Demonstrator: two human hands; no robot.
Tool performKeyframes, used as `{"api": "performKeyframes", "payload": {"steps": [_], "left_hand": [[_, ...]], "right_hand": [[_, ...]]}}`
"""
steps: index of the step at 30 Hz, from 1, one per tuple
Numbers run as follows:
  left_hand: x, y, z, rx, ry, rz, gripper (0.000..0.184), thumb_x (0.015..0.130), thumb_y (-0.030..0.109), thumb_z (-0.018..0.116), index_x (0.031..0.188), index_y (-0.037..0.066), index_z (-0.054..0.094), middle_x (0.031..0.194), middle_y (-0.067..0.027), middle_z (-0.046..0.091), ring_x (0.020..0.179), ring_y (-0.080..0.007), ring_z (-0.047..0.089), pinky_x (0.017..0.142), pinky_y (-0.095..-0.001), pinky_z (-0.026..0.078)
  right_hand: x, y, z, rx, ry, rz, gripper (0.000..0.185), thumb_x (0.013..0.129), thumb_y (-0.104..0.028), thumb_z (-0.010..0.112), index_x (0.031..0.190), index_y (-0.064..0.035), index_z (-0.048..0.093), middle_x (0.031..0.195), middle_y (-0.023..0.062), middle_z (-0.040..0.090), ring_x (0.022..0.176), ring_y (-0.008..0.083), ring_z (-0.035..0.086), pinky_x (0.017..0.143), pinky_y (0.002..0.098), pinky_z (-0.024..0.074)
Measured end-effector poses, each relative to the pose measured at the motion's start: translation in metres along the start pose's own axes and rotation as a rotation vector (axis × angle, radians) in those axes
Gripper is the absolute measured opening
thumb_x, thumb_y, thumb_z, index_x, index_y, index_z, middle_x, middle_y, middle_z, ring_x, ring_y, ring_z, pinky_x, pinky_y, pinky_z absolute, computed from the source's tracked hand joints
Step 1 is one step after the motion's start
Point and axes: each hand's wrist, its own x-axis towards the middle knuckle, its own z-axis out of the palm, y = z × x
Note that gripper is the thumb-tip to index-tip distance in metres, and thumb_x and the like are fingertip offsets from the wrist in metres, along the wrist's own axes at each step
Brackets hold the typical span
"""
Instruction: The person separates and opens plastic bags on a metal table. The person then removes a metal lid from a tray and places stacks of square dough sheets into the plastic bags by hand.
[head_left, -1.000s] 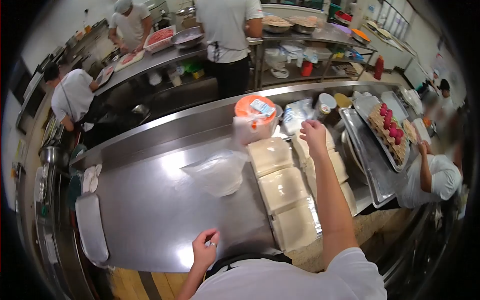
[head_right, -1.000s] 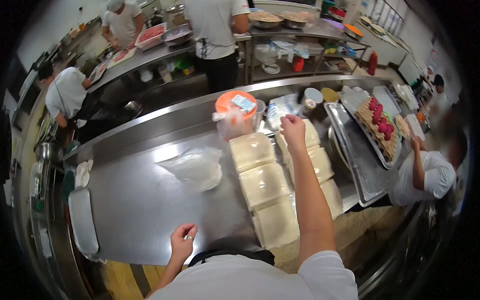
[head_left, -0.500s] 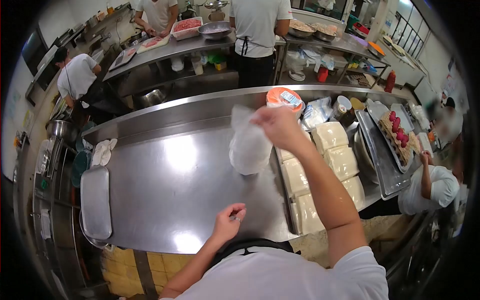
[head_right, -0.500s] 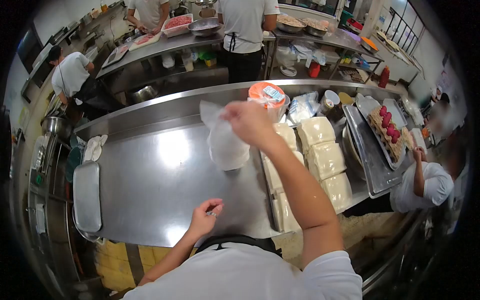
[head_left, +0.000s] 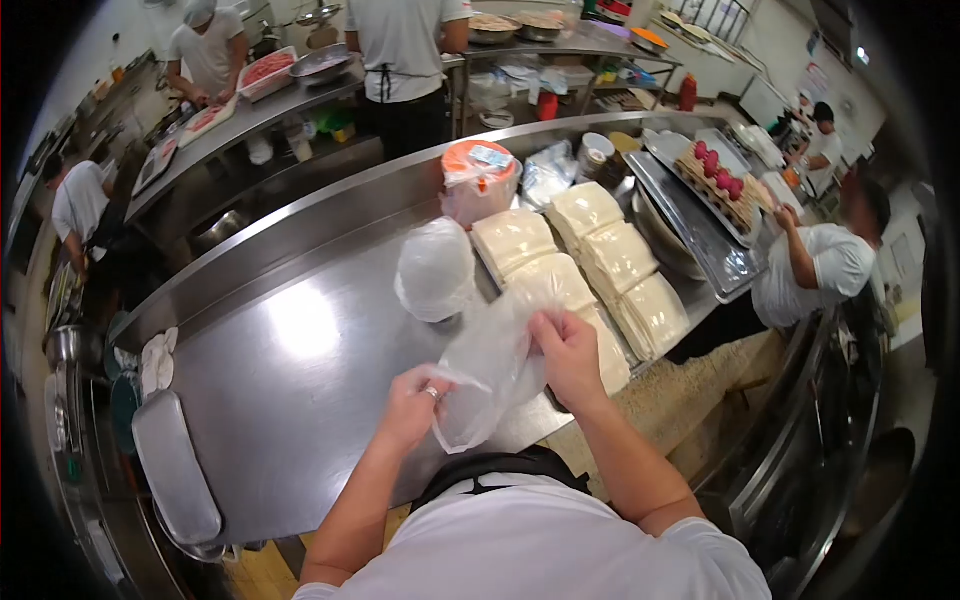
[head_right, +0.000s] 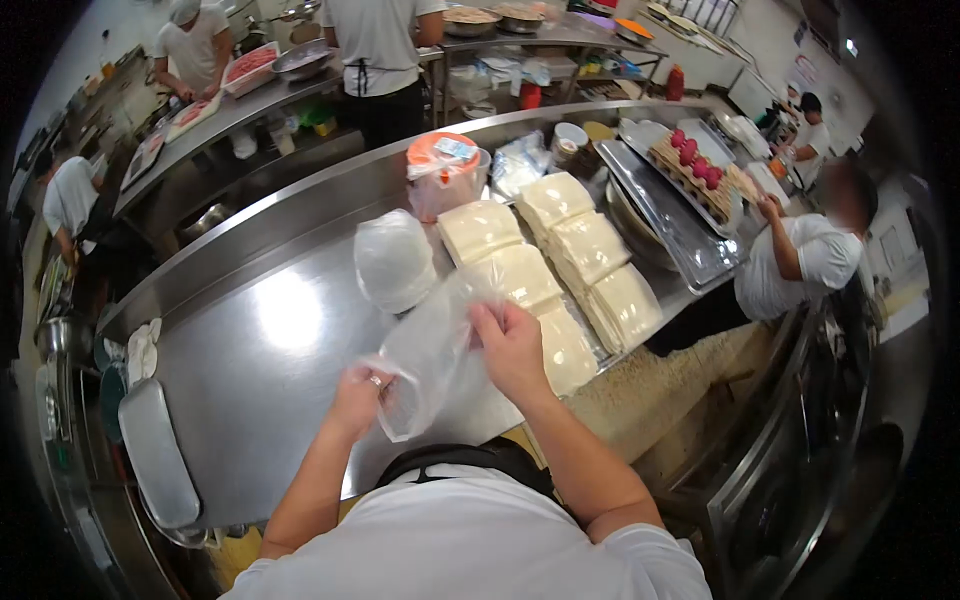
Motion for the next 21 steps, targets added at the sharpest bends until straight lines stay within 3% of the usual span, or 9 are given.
{"api": "performKeyframes", "payload": {"steps": [1,2,5,8,9,13,16,19,21], "left_hand": [[-0.001,-0.007,-0.008,0.24,0.016,0.017,0.018,0.096,0.005,0.062,0.113,0.003,0.064,0.084,0.0012,0.062,0.073,-0.0073,0.057,0.065,-0.024,0.047],[-0.006,-0.012,-0.012,0.282,0.088,0.037,0.015,0.094,0.005,0.064,0.109,0.003,0.065,0.082,0.0009,0.063,0.071,-0.0072,0.056,0.062,-0.0245,0.046],[-0.02,-0.021,-0.027,0.378,0.265,0.078,0.009,0.089,0.004,0.069,0.098,0.003,0.069,0.076,-0.0002,0.065,0.066,-0.0073,0.057,0.058,-0.0255,0.045],[-0.028,-0.025,-0.053,0.41,0.307,0.092,0.012,0.087,0.005,0.072,0.099,0.002,0.072,0.076,-0.0014,0.068,0.066,-0.0076,0.058,0.058,-0.0258,0.046],[-0.029,-0.026,-0.06,0.411,0.283,0.109,0.015,0.087,0.006,0.073,0.101,0.002,0.072,0.075,-0.0013,0.068,0.066,-0.0075,0.058,0.058,-0.0261,0.046],[-0.049,-0.013,-0.072,0.56,0.2,0.057,0.017,0.086,0.003,0.069,0.103,0.0,0.072,0.076,-0.001,0.068,0.065,-0.0081,0.058,0.059,-0.0267,0.047],[-0.065,-0.012,-0.068,0.484,0.281,0.081,0.011,0.088,0.0,0.066,0.095,0.001,0.074,0.069,-0.0009,0.063,0.06,-0.0078,0.054,0.053,-0.026,0.043],[-0.083,-0.002,-0.058,0.54,0.374,0.191,0.024,0.08,-0.005,0.056,0.092,0.001,0.076,0.071,-0.005,0.066,0.061,-0.0108,0.054,0.058,-0.0291,0.046],[-0.089,-0.002,-0.059,0.643,0.301,0.113,0.022,0.081,-0.002,0.058,0.092,0.003,0.076,0.071,-0.007,0.066,0.061,-0.0119,0.055,0.06,-0.0294,0.047]], "right_hand": [[0.001,0.025,-0.018,-0.013,0.011,-0.001,0.028,0.095,-0.02,0.067,0.108,0.0048,0.066,0.088,0.0111,0.069,0.077,0.0169,0.065,0.07,0.0297,0.052],[0.001,0.046,-0.037,-0.024,0.02,-0.001,0.034,0.093,-0.023,0.07,0.112,0.006,0.065,0.094,0.0146,0.071,0.084,0.0203,0.068,0.076,0.0318,0.0538],[0.0,0.082,-0.106,-0.744,0.198,-0.082,0.065,0.084,-0.034,0.077,0.128,0.0086,0.057,0.125,0.0291,0.062,0.117,0.0356,0.061,0.098,0.0412,0.049],[-0.011,0.124,-0.121,-1.269,0.156,-0.115,0.086,0.077,-0.042,0.081,0.138,0.0088,0.047,0.145,0.035,0.043,0.134,0.0459,0.045,0.11,0.0467,0.0404],[-0.013,0.128,-0.119,-1.338,0.083,-0.071,0.086,0.08,-0.038,0.079,0.141,0.0083,0.042,0.15,0.0335,0.035,0.138,0.0468,0.038,0.114,0.0469,0.0362],[-0.011,0.127,-0.117,-1.38,-0.004,-0.143,0.073,0.083,-0.028,0.073,0.139,0.0084,0.044,0.143,0.0333,0.042,0.132,0.0447,0.045,0.107,0.0474,0.0429],[-0.009,0.13,-0.113,-1.556,-0.064,-0.177,0.06,0.087,-0.019,0.065,0.138,0.0079,0.045,0.14,0.0322,0.046,0.128,0.0466,0.048,0.099,0.0505,0.0483],[-0.001,0.149,-0.104,-1.79,-0.083,-0.288,0.055,0.089,-0.014,0.058,0.139,0.007,0.045,0.139,0.0306,0.048,0.125,0.0493,0.05,0.092,0.0544,0.0507],[0.007,0.15,-0.096,-1.823,-0.097,-0.291,0.054,0.09,-0.013,0.055,0.14,0.0064,0.045,0.139,0.0296,0.049,0.123,0.0513,0.05,0.09,0.0569,0.0506]]}}
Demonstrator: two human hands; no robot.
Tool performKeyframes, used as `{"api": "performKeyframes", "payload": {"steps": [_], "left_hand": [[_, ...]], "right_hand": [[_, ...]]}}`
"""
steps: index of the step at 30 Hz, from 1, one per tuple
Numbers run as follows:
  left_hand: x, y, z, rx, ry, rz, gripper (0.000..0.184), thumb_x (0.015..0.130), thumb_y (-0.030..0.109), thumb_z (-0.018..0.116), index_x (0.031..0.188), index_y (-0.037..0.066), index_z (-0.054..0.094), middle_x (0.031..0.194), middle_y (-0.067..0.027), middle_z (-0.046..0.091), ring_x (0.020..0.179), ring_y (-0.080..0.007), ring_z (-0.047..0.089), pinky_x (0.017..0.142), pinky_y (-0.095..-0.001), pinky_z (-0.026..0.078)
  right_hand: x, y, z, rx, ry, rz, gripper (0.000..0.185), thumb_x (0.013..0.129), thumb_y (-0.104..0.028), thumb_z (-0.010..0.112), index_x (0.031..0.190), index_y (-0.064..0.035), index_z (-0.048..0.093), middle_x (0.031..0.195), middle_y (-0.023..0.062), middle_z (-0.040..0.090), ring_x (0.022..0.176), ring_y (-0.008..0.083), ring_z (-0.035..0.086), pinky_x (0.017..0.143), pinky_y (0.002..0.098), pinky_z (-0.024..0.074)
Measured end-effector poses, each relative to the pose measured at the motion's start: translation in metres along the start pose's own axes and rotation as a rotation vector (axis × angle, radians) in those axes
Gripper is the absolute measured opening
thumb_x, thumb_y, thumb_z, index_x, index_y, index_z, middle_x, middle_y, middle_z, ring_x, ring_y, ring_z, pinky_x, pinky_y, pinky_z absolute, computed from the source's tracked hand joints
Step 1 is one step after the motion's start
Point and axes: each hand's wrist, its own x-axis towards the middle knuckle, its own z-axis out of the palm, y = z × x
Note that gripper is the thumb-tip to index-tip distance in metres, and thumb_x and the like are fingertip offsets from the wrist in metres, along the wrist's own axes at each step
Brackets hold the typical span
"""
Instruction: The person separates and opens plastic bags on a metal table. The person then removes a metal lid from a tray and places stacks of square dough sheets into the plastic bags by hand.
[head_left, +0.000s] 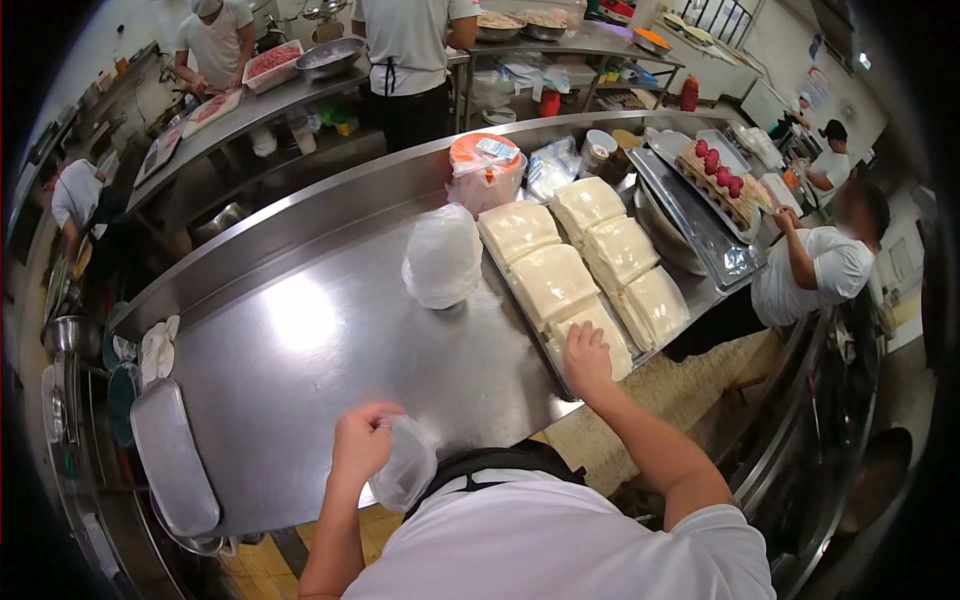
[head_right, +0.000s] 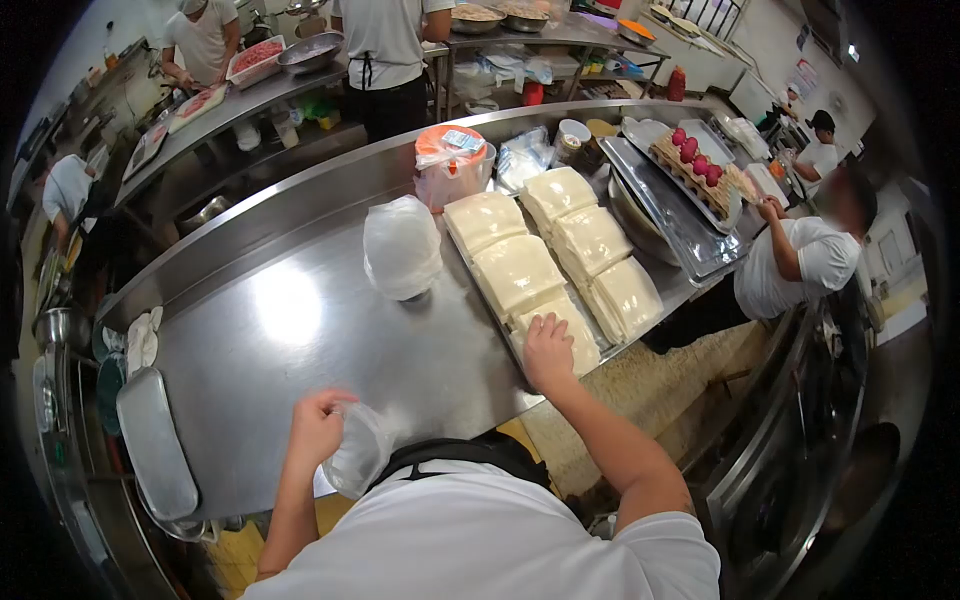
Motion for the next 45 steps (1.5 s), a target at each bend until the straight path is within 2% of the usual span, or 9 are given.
{"api": "performKeyframes", "payload": {"steps": [7,15,21,23,25,32,40,42,45], "left_hand": [[-0.007,0.016,-0.014,0.286,-0.258,-0.004,0.012,0.081,0.011,0.074,0.089,0.002,0.076,0.068,-0.0045,0.066,0.062,-0.0107,0.058,0.057,-0.0304,0.046],[0.036,0.021,0.006,0.522,-0.043,0.005,0.037,0.081,0.037,0.08,0.087,0.001,0.077,0.068,-0.015,0.068,0.063,-0.0209,0.065,0.062,-0.0357,0.051],[0.07,0.036,0.002,0.447,0.069,-0.052,0.029,0.085,0.03,0.078,0.088,0.001,0.078,0.073,-0.0134,0.072,0.066,-0.0192,0.065,0.065,-0.034,0.052],[0.077,0.033,-0.004,0.313,0.103,-0.091,0.028,0.086,0.029,0.078,0.088,0.001,0.079,0.073,-0.0113,0.072,0.067,-0.0174,0.064,0.066,-0.033,0.051],[0.094,0.011,-0.014,0.168,0.166,-0.076,0.03,0.087,0.031,0.077,0.088,0.001,0.078,0.071,-0.0093,0.071,0.066,-0.0158,0.062,0.066,-0.0319,0.05],[0.113,0.008,-0.04,-0.219,0.455,-0.06,0.024,0.09,0.015,0.071,0.102,-0.006,0.074,0.079,-0.0076,0.071,0.069,-0.0133,0.061,0.064,-0.0303,0.048],[0.117,0.008,-0.009,-0.213,0.611,0.075,0.025,0.089,0.014,0.071,0.109,-0.001,0.074,0.072,0.0016,0.063,0.053,-0.0052,0.044,0.047,-0.0254,0.033],[0.109,0.011,0.001,-0.173,0.623,0.036,0.019,0.088,0.012,0.071,0.104,0.002,0.078,0.074,0.0004,0.067,0.051,-0.0063,0.044,0.047,-0.0264,0.035],[0.1,0.025,0.009,0.007,0.662,-0.014,0.014,0.086,0.018,0.074,0.096,0.011,0.081,0.081,-0.0093,0.075,0.067,-0.0155,0.064,0.068,-0.0304,0.051]], "right_hand": [[-0.004,0.003,-0.012,-0.061,-0.057,0.0,0.054,0.092,-0.014,0.056,0.14,0.0082,0.046,0.142,0.0281,0.046,0.12,0.0508,0.053,0.083,0.0545,0.0562],[0.018,0.009,-0.017,0.052,-0.143,0.106,0.05,0.092,-0.012,0.057,0.137,0.0097,0.047,0.136,0.031,0.048,0.111,0.049,0.059,0.081,0.052,0.0581],[0.062,0.093,-0.025,0.362,-0.407,-0.005,0.03,0.077,-0.008,0.062,0.101,0.0094,0.069,0.094,0.0268,0.069,0.081,0.0352,0.071,0.07,0.0407,0.0586],[0.079,0.149,-0.001,0.717,-0.475,0.172,0.018,0.071,-0.01,0.066,0.082,0.003,0.072,0.078,0.0188,0.07,0.078,0.0308,0.072,0.071,0.0375,0.0581],[0.068,0.192,-0.014,1.115,-0.568,0.38,0.02,0.071,-0.007,0.067,0.088,0.0029,0.071,0.087,0.0145,0.072,0.085,0.0301,0.072,0.07,0.0392,0.0575],[-0.002,0.17,-0.069,2.612,-0.226,0.261,0.069,0.073,-0.002,0.068,0.138,0.0054,0.046,0.122,0.0209,0.064,0.104,0.0335,0.069,0.092,0.0467,0.0589],[-0.005,0.005,-0.089,2.76,-0.864,-0.022,0.062,0.077,0.0,0.067,0.137,0.0049,0.049,0.125,0.0221,0.064,0.11,0.0363,0.067,0.095,0.0493,0.0568],[-0.007,-0.013,-0.108,2.861,-1.021,0.02,0.061,0.078,0.002,0.066,0.136,0.0042,0.05,0.125,0.0215,0.064,0.111,0.0364,0.067,0.096,0.0498,0.0559],[-0.004,-0.054,-0.114,2.758,-1.151,-0.025,0.059,0.079,0.004,0.065,0.136,0.0032,0.05,0.126,0.0204,0.064,0.113,0.0363,0.066,0.098,0.0501,0.0548]]}}
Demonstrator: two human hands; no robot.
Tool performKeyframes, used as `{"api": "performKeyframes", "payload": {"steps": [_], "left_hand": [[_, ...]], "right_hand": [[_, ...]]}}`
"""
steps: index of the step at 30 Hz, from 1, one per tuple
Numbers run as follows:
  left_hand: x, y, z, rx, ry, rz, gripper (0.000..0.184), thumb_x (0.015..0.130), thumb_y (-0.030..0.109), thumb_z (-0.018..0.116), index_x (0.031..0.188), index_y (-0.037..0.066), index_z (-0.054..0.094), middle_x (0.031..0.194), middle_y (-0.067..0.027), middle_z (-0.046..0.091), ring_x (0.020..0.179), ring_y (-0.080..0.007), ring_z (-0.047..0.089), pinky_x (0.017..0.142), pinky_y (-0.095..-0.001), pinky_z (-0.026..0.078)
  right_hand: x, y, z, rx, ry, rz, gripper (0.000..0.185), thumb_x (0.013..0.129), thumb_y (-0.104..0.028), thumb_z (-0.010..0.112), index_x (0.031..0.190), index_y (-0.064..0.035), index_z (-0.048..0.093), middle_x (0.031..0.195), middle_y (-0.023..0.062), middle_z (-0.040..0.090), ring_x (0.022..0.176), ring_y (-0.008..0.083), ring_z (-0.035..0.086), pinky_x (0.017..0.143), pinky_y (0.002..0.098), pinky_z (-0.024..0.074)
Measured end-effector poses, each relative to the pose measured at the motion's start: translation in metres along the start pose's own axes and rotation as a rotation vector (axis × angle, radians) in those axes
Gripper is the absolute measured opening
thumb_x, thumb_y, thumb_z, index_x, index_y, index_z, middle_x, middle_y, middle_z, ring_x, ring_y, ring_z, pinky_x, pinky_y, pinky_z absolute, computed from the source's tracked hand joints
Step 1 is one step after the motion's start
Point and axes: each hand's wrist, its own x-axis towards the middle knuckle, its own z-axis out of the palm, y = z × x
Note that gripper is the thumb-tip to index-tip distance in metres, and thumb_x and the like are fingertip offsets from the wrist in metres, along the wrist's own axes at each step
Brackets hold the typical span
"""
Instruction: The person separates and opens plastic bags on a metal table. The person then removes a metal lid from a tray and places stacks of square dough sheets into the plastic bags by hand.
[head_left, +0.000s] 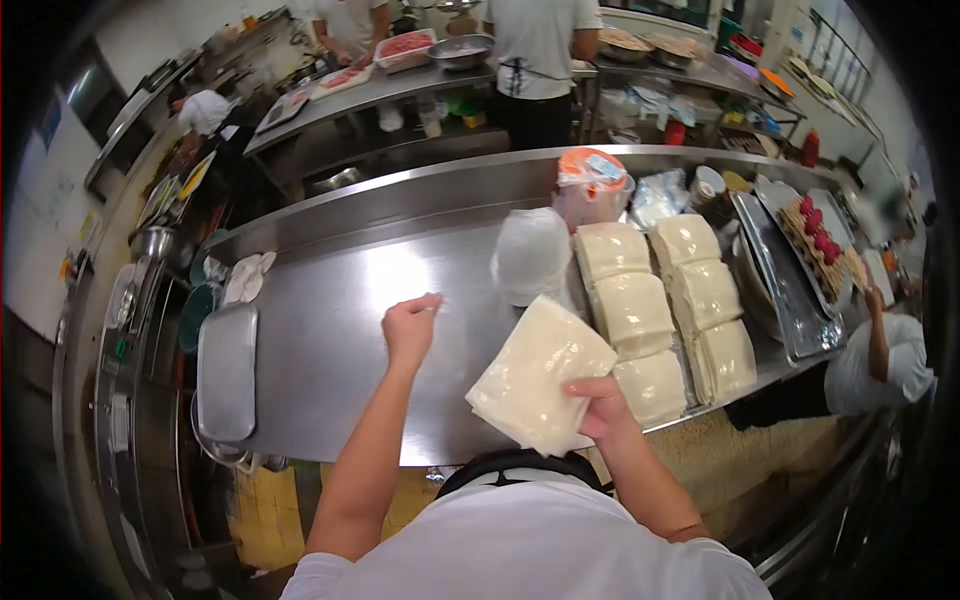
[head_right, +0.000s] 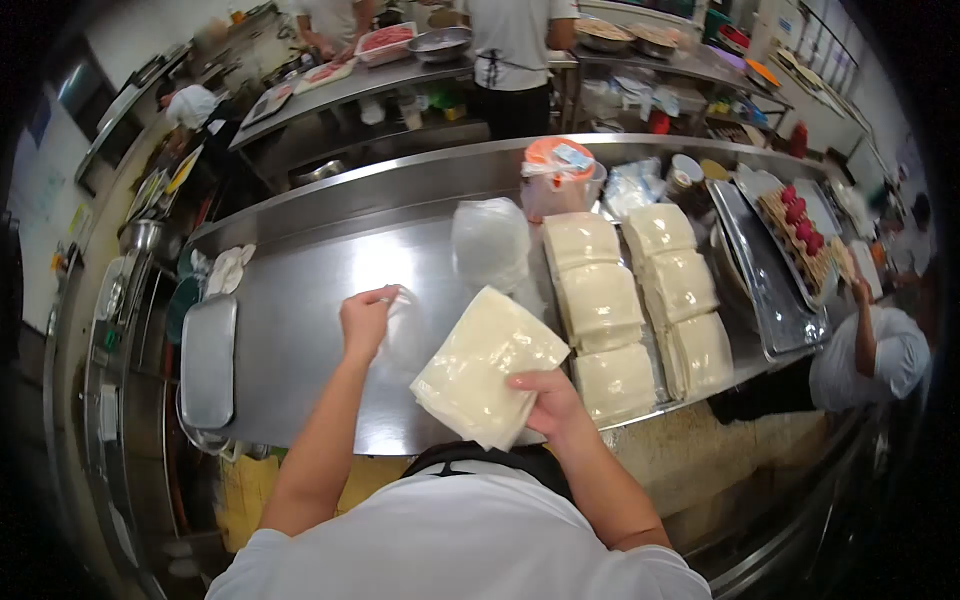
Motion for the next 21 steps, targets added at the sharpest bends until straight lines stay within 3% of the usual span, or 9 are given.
{"api": "performKeyframes", "payload": {"steps": [5,9,12,13,16,19,21], "left_hand": [[-0.007,0.003,0.01,0.109,-0.01,0.155,0.015,0.083,0.022,0.075,0.095,0.015,0.081,0.081,-0.0141,0.074,0.065,-0.0215,0.064,0.066,-0.0338,0.051],[-0.023,0.036,-0.003,0.172,-0.376,-0.054,0.018,0.085,0.02,0.073,0.1,0.016,0.081,0.095,-0.0169,0.074,0.083,-0.0272,0.07,0.075,-0.0361,0.054],[-0.037,0.034,-0.016,0.35,-0.448,0.143,0.02,0.084,0.02,0.073,0.102,0.016,0.08,0.091,-0.0159,0.073,0.078,-0.0311,0.068,0.073,-0.0388,0.054],[-0.038,0.032,-0.023,0.386,-0.524,0.237,0.033,0.083,0.016,0.069,0.115,0.015,0.076,0.089,-0.0167,0.071,0.079,-0.0346,0.067,0.075,-0.0411,0.054],[-0.048,0.013,-0.035,0.359,-0.367,0.479,0.035,0.083,0.014,0.066,0.116,0.008,0.072,0.088,-0.0192,0.07,0.082,-0.0365,0.068,0.076,-0.0432,0.054],[-0.064,-0.008,-0.042,0.423,-0.218,0.457,0.027,0.08,0.011,0.065,0.105,0.002,0.067,0.087,-0.0209,0.069,0.084,-0.0384,0.068,0.077,-0.0444,0.054],[-0.07,-0.02,-0.037,0.495,-0.252,0.311,0.017,0.08,0.011,0.066,0.094,0.002,0.065,0.083,-0.0204,0.069,0.082,-0.0395,0.067,0.076,-0.0455,0.054]], "right_hand": [[0.029,0.031,0.008,-0.079,-0.058,0.242,0.059,0.079,0.004,0.065,0.136,0.0026,0.05,0.126,0.0192,0.064,0.116,0.0352,0.064,0.101,0.0515,0.0519],[0.047,0.057,0.009,-0.034,-0.031,0.369,0.063,0.077,0.004,0.065,0.138,0.0013,0.049,0.129,0.0195,0.061,0.119,0.0368,0.062,0.103,0.0528,0.0499],[0.065,0.063,-0.017,-0.061,0.024,0.343,0.064,0.077,0.003,0.064,0.139,0.0019,0.047,0.13,0.0199,0.06,0.119,0.0375,0.061,0.104,0.0533,0.0492],[0.071,0.062,-0.027,-0.054,0.033,0.333,0.063,0.078,0.003,0.063,0.139,0.0023,0.046,0.131,0.0201,0.06,0.12,0.0379,0.061,0.105,0.0536,0.0487],[0.08,0.049,-0.043,-0.04,0.048,0.28,0.061,0.08,0.003,0.061,0.139,0.0033,0.045,0.132,0.021,0.059,0.122,0.039,0.059,0.107,0.0542,0.0468],[0.086,0.038,-0.04,-0.034,0.063,0.185,0.059,0.081,0.002,0.058,0.139,0.0042,0.045,0.133,0.022,0.057,0.124,0.04,0.057,0.109,0.0547,0.0446],[0.089,0.036,-0.04,-0.027,0.108,0.137,0.058,0.082,0.003,0.057,0.139,0.0046,0.044,0.134,0.0228,0.056,0.125,0.041,0.056,0.11,0.055,0.0434]]}}
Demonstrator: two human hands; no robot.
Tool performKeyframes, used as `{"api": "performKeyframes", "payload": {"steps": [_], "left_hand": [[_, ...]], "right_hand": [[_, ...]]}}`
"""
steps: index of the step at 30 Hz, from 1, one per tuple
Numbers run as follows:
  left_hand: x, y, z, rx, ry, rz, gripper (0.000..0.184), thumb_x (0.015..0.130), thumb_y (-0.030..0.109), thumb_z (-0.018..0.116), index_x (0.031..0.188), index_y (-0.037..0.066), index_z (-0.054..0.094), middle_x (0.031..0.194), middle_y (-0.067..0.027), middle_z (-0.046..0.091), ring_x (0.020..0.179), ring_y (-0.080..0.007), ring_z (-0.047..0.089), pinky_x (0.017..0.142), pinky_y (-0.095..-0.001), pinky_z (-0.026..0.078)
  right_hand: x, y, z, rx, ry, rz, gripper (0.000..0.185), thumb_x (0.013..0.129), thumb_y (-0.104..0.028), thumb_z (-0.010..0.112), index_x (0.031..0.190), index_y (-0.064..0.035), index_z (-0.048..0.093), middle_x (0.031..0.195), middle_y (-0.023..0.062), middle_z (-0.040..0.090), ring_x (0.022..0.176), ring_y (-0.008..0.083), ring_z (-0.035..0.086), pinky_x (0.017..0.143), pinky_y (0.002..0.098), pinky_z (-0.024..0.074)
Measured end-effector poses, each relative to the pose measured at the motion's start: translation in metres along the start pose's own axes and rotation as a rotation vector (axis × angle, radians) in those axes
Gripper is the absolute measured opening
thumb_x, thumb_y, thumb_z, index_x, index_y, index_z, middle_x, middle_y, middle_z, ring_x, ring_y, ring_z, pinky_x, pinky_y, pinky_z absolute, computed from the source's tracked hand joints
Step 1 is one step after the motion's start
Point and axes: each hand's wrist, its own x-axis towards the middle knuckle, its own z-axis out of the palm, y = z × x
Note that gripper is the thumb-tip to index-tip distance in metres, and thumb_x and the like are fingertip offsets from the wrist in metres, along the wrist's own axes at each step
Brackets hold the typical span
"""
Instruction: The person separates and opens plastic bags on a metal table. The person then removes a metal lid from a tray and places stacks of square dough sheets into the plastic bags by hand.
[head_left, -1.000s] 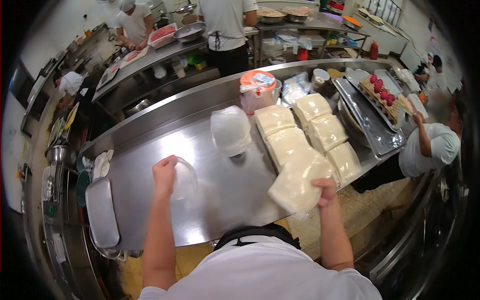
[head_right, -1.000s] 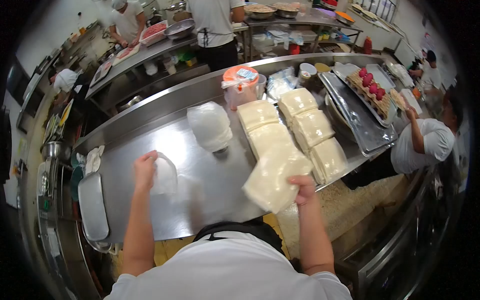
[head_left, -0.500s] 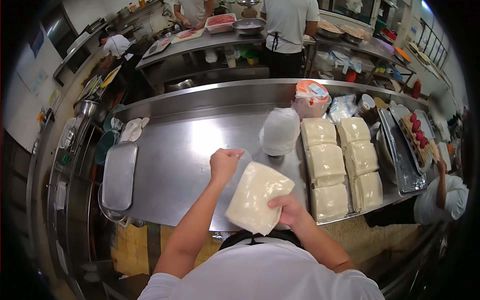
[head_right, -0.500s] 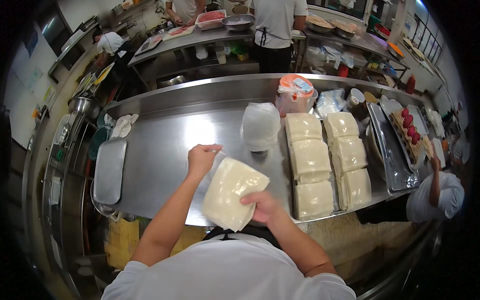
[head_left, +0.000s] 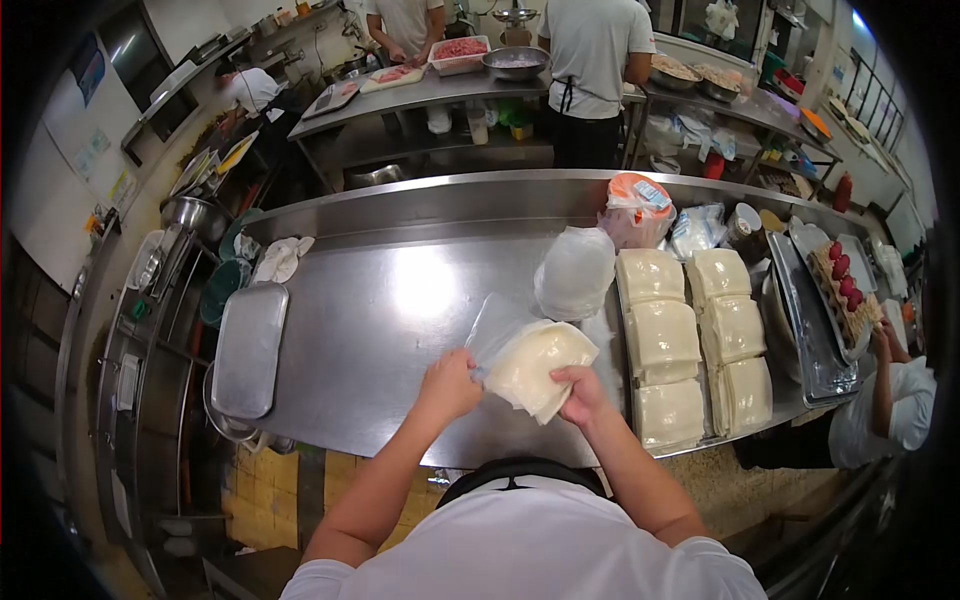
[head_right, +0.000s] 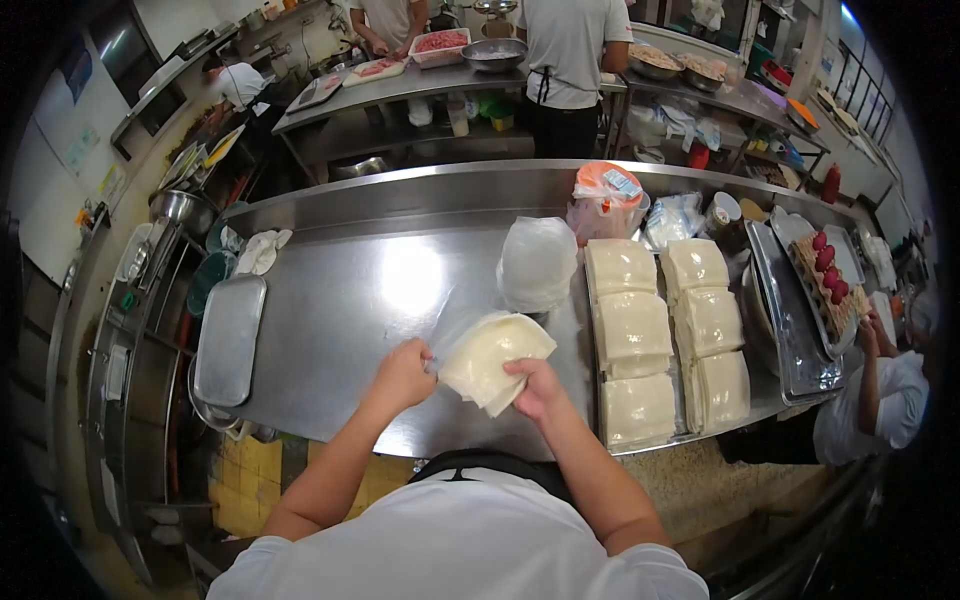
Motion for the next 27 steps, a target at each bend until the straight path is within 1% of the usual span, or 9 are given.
{"api": "performKeyframes", "payload": {"steps": [7,9,12,16,18,19,22,25,27], "left_hand": [[-0.008,0.003,0.006,-0.049,0.002,-0.159,0.012,0.078,0.013,0.067,0.081,0.003,0.061,0.071,-0.0186,0.066,0.074,-0.0414,0.065,0.069,-0.0481,0.052],[-0.017,-0.001,0.022,-0.043,-0.076,-0.056,0.01,0.078,0.014,0.067,0.081,0.005,0.061,0.076,-0.0195,0.067,0.076,-0.0417,0.066,0.07,-0.0493,0.052],[-0.023,0.002,0.024,-0.097,-0.091,-0.044,0.009,0.077,0.014,0.066,0.08,0.007,0.061,0.078,-0.0191,0.067,0.077,-0.0412,0.066,0.069,-0.05,0.052],[-0.022,-0.001,0.014,-0.144,0.024,-0.108,0.008,0.076,0.012,0.067,0.076,0.007,0.061,0.072,-0.0156,0.066,0.069,-0.0366,0.065,0.064,-0.0447,0.052],[-0.033,0.0,0.024,-0.16,-0.015,0.034,0.008,0.076,0.012,0.067,0.075,0.007,0.061,0.07,-0.0142,0.065,0.068,-0.0357,0.065,0.063,-0.0437,0.051],[-0.034,0.001,0.026,-0.165,-0.033,0.111,0.007,0.076,0.012,0.066,0.075,0.007,0.061,0.069,-0.0135,0.065,0.068,-0.0353,0.065,0.062,-0.0433,0.051],[-0.03,0.01,0.015,-0.156,-0.016,0.043,0.008,0.074,0.01,0.065,0.075,0.006,0.058,0.078,-0.0154,0.064,0.075,-0.0383,0.063,0.067,-0.0471,0.051],[-0.012,-0.002,0.002,-0.163,0.172,0.116,0.007,0.072,0.006,0.064,0.078,0.005,0.059,0.08,-0.0144,0.062,0.072,-0.0373,0.062,0.068,-0.0455,0.051],[-0.003,-0.002,0.002,-0.254,0.19,0.116,0.011,0.074,0.006,0.067,0.084,0.004,0.061,0.083,-0.0139,0.064,0.069,-0.0318,0.062,0.065,-0.0423,0.051]], "right_hand": [[0.014,0.01,-0.01,-0.093,0.226,-0.091,0.058,0.08,0.007,0.057,0.137,0.0066,0.045,0.133,0.0234,0.055,0.12,0.0401,0.059,0.107,0.0551,0.0463],[0.013,0.016,-0.004,-0.12,0.298,-0.136,0.058,0.079,0.009,0.058,0.136,0.0068,0.046,0.13,0.0225,0.057,0.119,0.0386,0.06,0.104,0.0536,0.0489],[0.011,0.03,0.007,-0.438,0.358,-0.344,0.061,0.077,0.01,0.056,0.136,0.0023,0.046,0.126,0.0188,0.059,0.119,0.038,0.059,0.103,0.054,0.049],[0.011,0.035,0.008,-0.36,0.352,-0.406,0.058,0.075,0.013,0.055,0.132,0.0006,0.051,0.122,0.016,0.061,0.113,0.0347,0.062,0.098,0.0499,0.0524],[0.01,0.03,0.013,-0.219,0.358,-0.334,0.054,0.075,0.015,0.055,0.128,0.0024,0.055,0.118,0.0151,0.064,0.11,0.0328,0.064,0.095,0.0487,0.054],[0.009,0.03,0.018,-0.229,0.345,-0.345,0.055,0.075,0.015,0.055,0.128,0.0027,0.054,0.119,0.0152,0.064,0.111,0.0328,0.064,0.095,0.0486,0.0539],[-0.002,0.032,0.029,-0.288,0.315,-0.4,0.057,0.075,0.016,0.055,0.13,0.0036,0.053,0.121,0.0154,0.063,0.111,0.0328,0.064,0.095,0.048,0.0539],[-0.009,0.037,0.038,-0.393,0.292,-0.449,0.056,0.075,0.015,0.056,0.13,0.004,0.054,0.12,0.0157,0.064,0.11,0.0318,0.064,0.094,0.046,0.0545],[-0.015,0.039,0.044,-0.451,0.298,-0.425,0.054,0.076,0.014,0.058,0.128,0.004,0.055,0.119,0.0154,0.065,0.107,0.0302,0.066,0.092,0.0433,0.0549]]}}
